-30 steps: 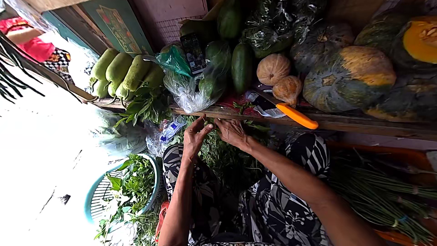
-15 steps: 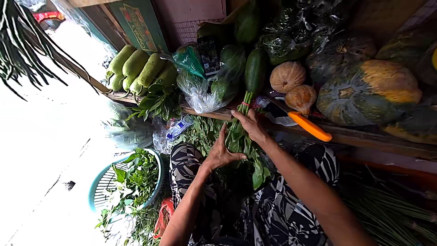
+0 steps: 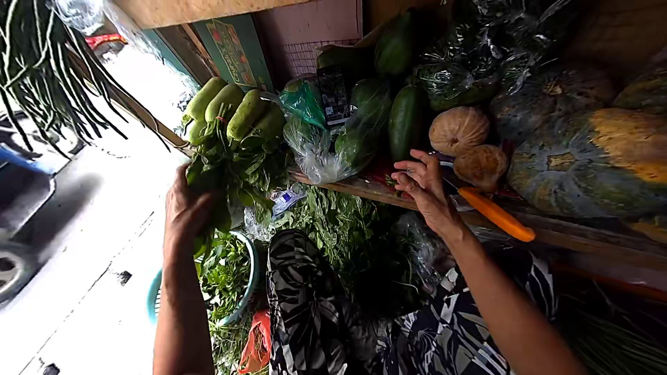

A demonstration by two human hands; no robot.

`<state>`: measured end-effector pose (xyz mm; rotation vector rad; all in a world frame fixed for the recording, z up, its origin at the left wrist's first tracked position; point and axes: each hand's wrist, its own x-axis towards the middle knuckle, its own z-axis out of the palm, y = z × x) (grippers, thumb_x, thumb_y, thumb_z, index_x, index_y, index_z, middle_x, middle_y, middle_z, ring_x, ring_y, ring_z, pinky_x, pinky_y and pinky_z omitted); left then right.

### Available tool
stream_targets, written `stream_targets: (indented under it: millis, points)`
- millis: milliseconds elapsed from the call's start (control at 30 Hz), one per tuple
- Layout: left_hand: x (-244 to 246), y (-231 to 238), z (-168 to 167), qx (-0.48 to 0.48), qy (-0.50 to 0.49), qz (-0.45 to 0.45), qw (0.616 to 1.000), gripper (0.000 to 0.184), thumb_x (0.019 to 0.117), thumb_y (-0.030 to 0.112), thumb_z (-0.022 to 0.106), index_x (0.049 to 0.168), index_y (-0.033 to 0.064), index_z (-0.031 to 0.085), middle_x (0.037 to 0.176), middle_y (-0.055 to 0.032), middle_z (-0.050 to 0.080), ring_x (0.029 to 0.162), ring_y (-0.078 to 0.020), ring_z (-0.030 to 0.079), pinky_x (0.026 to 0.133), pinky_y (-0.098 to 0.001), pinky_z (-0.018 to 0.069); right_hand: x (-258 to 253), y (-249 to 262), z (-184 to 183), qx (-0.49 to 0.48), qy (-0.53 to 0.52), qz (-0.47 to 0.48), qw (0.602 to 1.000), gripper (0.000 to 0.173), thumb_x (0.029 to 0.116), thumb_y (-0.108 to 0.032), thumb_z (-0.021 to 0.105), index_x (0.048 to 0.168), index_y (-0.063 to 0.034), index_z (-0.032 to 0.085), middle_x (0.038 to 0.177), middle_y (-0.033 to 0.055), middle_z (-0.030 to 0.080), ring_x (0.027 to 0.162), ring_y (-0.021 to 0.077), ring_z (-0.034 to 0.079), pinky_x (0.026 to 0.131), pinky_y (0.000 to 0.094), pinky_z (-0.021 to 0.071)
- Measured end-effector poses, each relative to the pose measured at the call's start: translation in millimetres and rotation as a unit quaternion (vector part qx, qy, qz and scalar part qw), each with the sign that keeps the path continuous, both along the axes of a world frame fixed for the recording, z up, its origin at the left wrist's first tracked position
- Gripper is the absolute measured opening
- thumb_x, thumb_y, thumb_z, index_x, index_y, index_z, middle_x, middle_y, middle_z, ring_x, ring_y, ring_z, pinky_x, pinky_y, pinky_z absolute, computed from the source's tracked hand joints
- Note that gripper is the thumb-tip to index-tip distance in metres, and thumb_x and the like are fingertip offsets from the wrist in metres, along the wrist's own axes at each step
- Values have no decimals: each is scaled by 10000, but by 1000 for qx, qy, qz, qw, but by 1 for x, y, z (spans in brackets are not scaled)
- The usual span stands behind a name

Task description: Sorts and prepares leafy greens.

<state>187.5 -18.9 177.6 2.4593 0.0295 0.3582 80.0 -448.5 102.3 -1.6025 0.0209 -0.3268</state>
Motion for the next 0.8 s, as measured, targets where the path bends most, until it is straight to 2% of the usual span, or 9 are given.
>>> stream_targets:
  millis: [67,133,267,367,400,500,600,700,800]
  points:
    - [38,7,2,105,5,29,994,727,863,208,812,1494,167,453,1185,-364,628,1089,-612,587,857,-819,401,2,5,-2,-31,-9,10,999,725,970,-274,669,1533,-49,270,1369,153,552,1107,200,649,899,375,569]
    - [72,-7,-3,198,3,15,980,634,891,211,772,1454,146,488,1126,-376,644,1025,-649,594,787,-835,406,4,10,-3,-67,-10,23,997,735,956,-266,677,1524,-21,281,1349,165,560,1099,194,651,901,367,564]
    - [136,-49,-33,302,75,-64,948,777,897,154,744,1575,89,369,1405,-413,468,1214,-677,476,893,-849,362,6,16,-6,-91,4,45,995,764,929,-263,710,1512,1,294,1310,168,582,1084,192,655,880,366,570]
    - [173,-56,-60,341,190,-83,917,1133,799,431,852,1622,25,188,1589,-366,263,1461,-597,225,1091,-823,171,4,16,-10,-130,41,56,989,832,909,-400,718,1519,-5,313,1323,162,584,1114,207,647,874,374,572]
    - [179,-57,-55,342,215,-73,912,1189,763,571,843,1611,13,224,1609,-342,251,1491,-569,187,1115,-815,137,2,16,-10,-148,60,61,985,861,898,-455,716,1522,-10,326,1340,165,587,1136,219,644,888,386,566]
    - [192,-51,-19,245,217,-53,943,1014,796,657,777,1507,5,463,1554,-376,318,1439,-602,266,1064,-826,246,-4,16,-9,-184,74,87,976,897,893,-532,694,1507,23,347,1375,186,575,1171,232,636,913,374,557]
    - [220,-46,-1,153,153,-82,973,663,1049,525,494,1454,0,520,1460,-363,469,1370,-570,419,1076,-767,301,-6,19,-10,-211,50,101,971,893,901,-559,671,1466,74,393,1350,211,593,1146,240,647,900,358,558]
    - [253,-54,-17,274,76,-68,956,351,1085,176,427,1313,30,651,1276,-348,617,1199,-599,555,921,-803,380,-7,23,-9,-225,66,115,965,860,908,-543,672,1465,61,415,1358,210,590,1155,244,636,909,352,544]
    - [270,-61,-41,399,106,-88,906,271,1029,97,558,1224,-69,648,1226,-387,604,1114,-619,577,896,-785,413,-7,27,-8,-239,84,133,958,836,913,-525,682,1459,55,429,1354,220,594,1166,273,637,927,384,541]
